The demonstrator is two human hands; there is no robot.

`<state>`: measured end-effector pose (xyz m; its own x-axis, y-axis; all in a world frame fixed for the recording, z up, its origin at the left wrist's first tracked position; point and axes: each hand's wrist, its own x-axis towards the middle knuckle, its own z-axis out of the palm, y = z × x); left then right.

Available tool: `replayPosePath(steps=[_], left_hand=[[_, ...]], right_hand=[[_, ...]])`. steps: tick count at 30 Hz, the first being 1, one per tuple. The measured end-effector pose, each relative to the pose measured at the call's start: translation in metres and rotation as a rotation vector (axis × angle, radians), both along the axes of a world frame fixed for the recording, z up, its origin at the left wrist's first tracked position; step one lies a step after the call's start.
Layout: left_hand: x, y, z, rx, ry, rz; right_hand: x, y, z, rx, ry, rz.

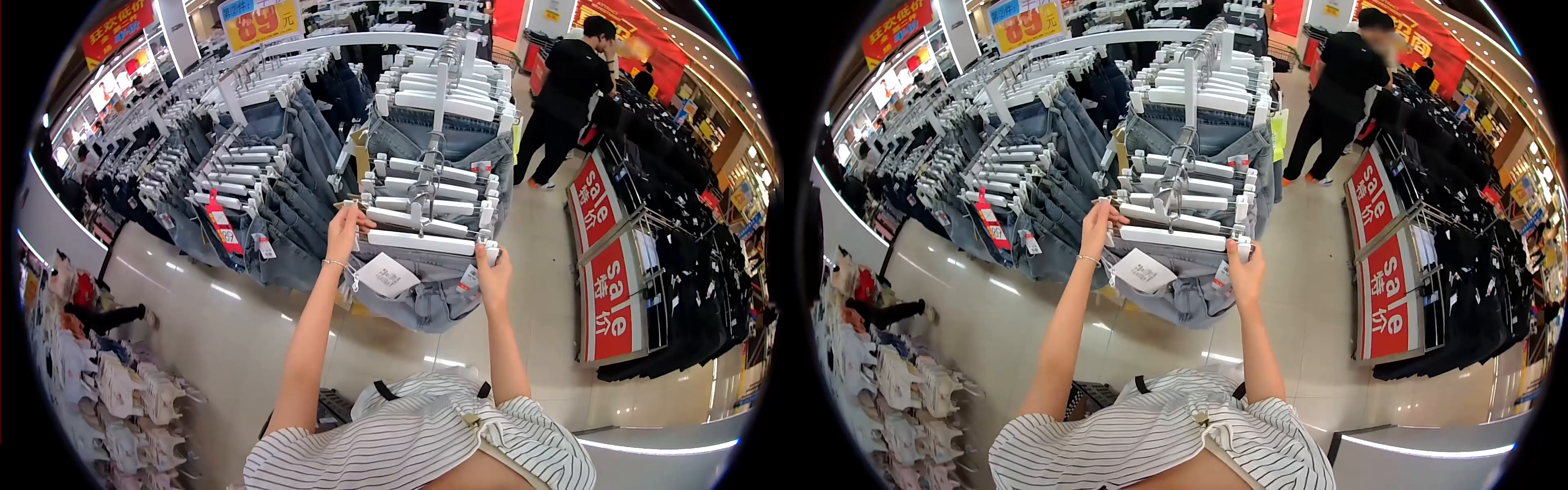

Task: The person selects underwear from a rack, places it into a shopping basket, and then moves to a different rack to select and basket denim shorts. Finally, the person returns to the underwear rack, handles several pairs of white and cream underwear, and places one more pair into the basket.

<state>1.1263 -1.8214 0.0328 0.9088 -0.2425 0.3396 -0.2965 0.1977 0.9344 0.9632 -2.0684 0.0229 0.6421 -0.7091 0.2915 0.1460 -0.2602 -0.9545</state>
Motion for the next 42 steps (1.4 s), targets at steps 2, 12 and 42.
replayPosePath(steps=[2, 12, 42], left_hand=[[0.004, -0.003, -0.019, -0.068, -0.026, 0.066], [0.005, -0.035, -0.02, 0.105, -0.232, 0.6], [-0.036, 0.037, -0.097, 0.186, 0.111, 0.15]], right_hand=[[-0.006, -0.004, 0.004, 0.018, 0.056, 0.075], [-0.021, -0.019, -0.04, -0.093, 0.114, 0.304], [-0.082, -0.027, -0.091, 0.258, 0.175, 0.383]])
